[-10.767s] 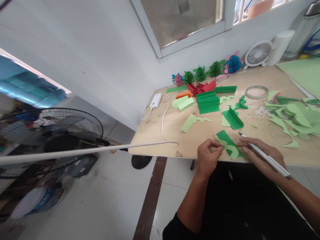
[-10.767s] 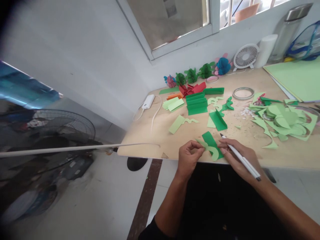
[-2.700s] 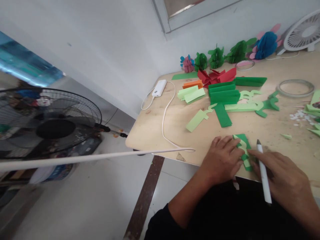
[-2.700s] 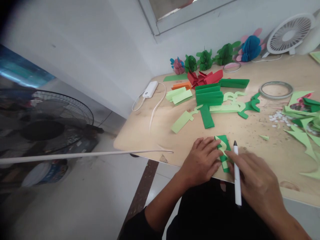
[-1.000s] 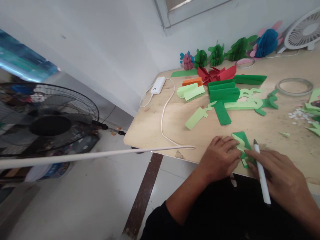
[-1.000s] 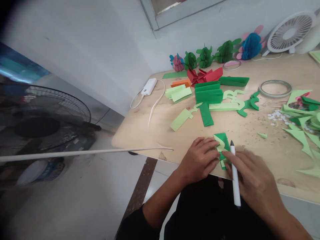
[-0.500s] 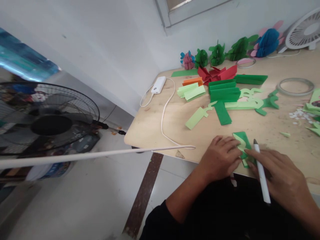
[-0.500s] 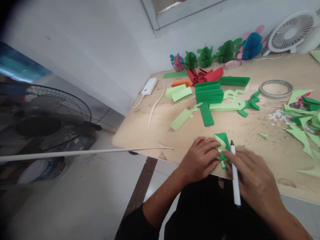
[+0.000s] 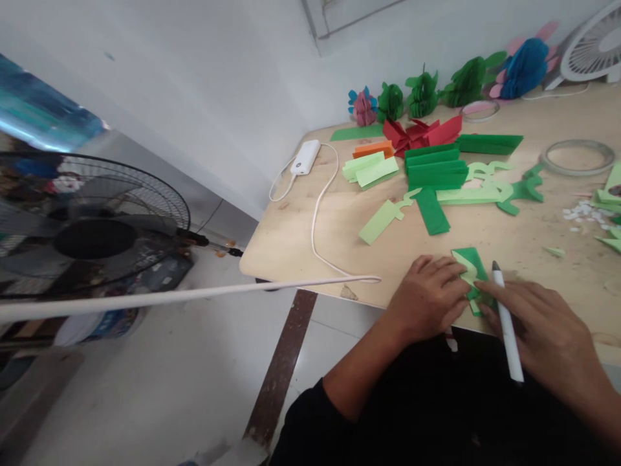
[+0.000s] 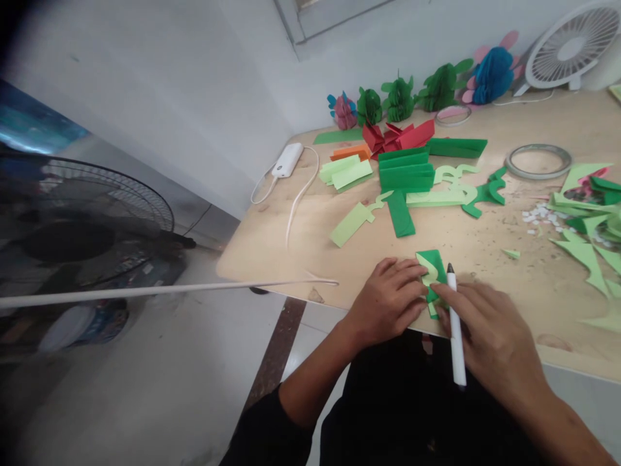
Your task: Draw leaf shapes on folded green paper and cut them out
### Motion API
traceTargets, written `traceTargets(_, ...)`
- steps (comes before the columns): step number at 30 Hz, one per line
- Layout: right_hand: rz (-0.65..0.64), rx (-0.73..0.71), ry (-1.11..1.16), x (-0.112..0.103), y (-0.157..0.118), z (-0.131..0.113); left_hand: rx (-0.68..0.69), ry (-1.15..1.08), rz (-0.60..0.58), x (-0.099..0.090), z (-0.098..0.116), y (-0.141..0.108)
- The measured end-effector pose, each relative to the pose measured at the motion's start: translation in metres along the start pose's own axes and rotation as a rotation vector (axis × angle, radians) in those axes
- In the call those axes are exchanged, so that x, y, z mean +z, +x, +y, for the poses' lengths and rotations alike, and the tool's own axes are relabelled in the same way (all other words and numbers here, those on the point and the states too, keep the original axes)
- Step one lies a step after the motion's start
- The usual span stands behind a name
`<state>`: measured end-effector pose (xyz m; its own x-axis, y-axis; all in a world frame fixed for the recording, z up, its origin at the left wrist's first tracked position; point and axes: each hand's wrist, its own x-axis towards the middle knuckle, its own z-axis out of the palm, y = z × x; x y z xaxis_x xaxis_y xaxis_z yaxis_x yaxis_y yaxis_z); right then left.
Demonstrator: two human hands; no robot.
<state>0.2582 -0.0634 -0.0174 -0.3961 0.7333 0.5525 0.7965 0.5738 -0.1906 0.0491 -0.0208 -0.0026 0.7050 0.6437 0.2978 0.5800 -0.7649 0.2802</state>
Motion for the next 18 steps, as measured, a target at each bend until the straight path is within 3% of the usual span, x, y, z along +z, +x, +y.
traceTargets(18,-0.005,0.041,-0.012,-0.0088,0.0095,-0.0076,-0.031,-0.007,-0.043,-0.0001,0.0008,0.0024)
